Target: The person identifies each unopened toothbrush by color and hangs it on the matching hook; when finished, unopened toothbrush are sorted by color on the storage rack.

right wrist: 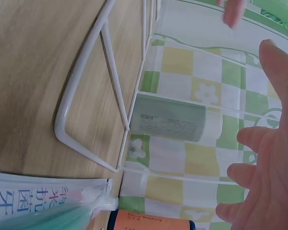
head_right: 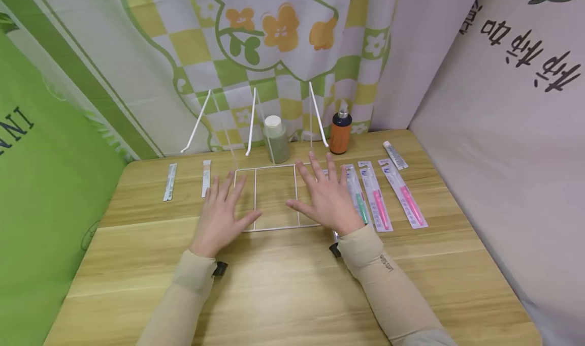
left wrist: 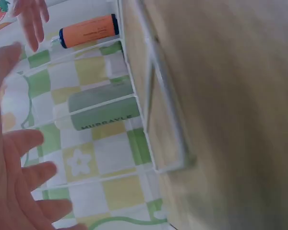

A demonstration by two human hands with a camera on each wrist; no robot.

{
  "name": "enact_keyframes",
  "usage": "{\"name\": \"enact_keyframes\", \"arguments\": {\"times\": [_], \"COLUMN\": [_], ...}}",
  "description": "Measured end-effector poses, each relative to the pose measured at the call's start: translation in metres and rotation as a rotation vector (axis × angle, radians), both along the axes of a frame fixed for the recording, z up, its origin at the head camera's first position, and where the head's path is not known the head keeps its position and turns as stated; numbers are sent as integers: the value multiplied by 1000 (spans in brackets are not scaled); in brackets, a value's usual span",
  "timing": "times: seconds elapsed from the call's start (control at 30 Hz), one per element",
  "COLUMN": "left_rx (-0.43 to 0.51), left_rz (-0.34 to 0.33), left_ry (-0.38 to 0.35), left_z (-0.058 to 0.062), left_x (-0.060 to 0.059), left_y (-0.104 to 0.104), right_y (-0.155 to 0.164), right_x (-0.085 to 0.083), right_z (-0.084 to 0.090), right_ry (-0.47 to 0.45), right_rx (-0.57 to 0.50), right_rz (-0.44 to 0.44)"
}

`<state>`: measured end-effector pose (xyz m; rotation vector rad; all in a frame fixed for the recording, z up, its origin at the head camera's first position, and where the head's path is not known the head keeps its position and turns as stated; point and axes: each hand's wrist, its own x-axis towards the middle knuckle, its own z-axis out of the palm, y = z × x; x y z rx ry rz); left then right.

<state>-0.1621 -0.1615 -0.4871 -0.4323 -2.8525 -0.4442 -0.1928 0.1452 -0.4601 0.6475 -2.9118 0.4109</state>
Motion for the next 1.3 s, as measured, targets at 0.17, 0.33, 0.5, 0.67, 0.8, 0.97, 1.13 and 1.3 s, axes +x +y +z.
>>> {"name": "enact_keyframes", "arguments": {"times": [0.17,0.33,0.5,0.67,0.8,0.97,1.13,1.3], "left_rx": [-39,-107,-155,-199,-218,-187,-93,-9], "left_rz": [-18,-20,-32,-39,-34,-18,9,33], "left_ry": [-81,-117,-172,-241,-241,-211,-226,-261], "left_z": [-9,-15,-16,-19,-23,-24,-20,-18], "left_x": [13,23,30,33,33,32,25,16], "left_y": [-16,-26,-30,-33,-35,-37,-41,-47], "right_y": [1,4,6,8,10,15,23,27], "right_x": [2,3,5,6,5,1,-9,-18], "right_z": [-1,-2,-3,-4,-4,-4,-6,-6], "right_ry": [-11,-13,-26,-23,-24,-36,-14,-32], "right_rx": [-13,3,-6,6,14,-13,-41,-82], "right_rz": [0,-6,-11,-13,-23,-25,-41,-62]}}
